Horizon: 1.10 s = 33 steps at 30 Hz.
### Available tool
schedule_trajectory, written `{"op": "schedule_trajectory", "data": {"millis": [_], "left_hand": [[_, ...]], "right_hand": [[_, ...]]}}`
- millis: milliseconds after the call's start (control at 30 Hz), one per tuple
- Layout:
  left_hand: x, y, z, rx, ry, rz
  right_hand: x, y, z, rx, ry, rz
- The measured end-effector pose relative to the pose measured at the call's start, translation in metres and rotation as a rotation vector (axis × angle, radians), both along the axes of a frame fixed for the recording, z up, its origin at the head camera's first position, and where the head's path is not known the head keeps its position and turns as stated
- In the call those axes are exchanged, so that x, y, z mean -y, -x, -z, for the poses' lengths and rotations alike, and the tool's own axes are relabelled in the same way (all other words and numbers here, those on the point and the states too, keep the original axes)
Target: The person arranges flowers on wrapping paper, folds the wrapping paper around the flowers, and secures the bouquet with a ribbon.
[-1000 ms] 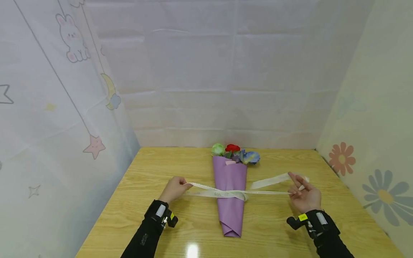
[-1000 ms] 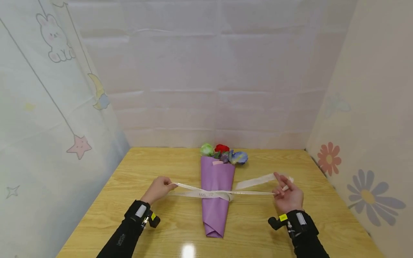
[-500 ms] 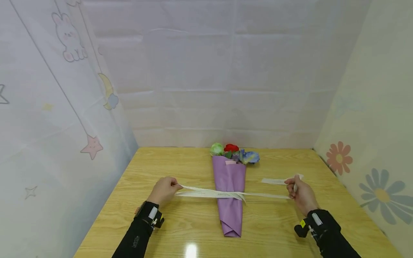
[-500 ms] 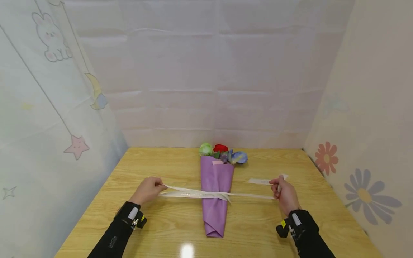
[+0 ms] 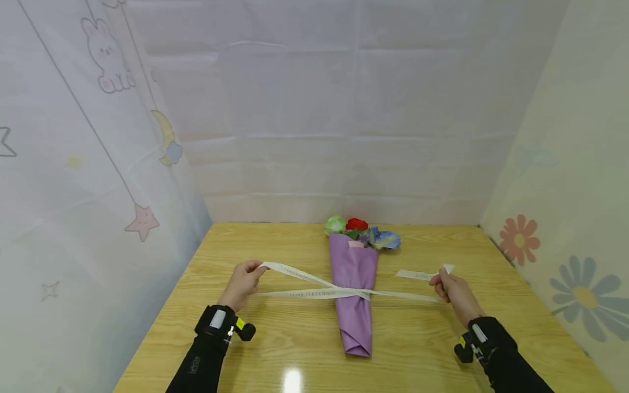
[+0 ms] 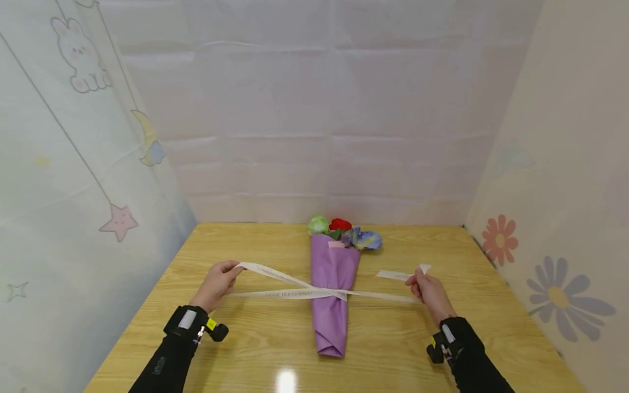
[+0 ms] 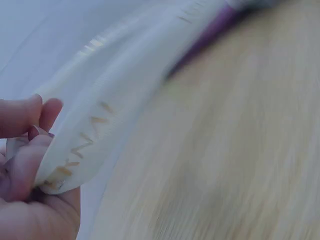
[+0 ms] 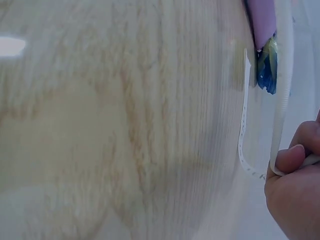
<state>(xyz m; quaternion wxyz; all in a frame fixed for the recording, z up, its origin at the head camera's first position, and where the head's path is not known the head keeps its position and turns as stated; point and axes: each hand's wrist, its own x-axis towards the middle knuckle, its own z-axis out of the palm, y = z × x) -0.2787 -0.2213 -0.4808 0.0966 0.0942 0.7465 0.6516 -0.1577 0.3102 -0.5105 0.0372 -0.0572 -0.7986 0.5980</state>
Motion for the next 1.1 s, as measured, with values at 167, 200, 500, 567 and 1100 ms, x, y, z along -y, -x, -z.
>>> {"op": "schedule_trajectory", "data": {"millis": [167,200,500,567,1100], "left_hand": [[0.015,-0.002,-0.003,-0.215,0.523,0.033],[0.018,-0.003,-0.003,-0.251,0.588,0.039],[0.034,-0.004,0.010,-0.247,0.781,0.002],[0.038,-0.003,0.014,-0.214,0.805,-0.032],[0.042,-0.012,0.019,-0.157,0.915,-0.100]], "right_hand": [[0.001,0.002,0.002,0.059,-0.114,0.002],[0.002,0.002,0.003,0.069,-0.137,-0.002],[-0.008,0.001,0.013,0.066,-0.316,-0.026],[-0.013,-0.001,0.015,0.067,-0.353,-0.019],[-0.043,-0.008,0.021,0.115,-0.489,-0.024]]}}
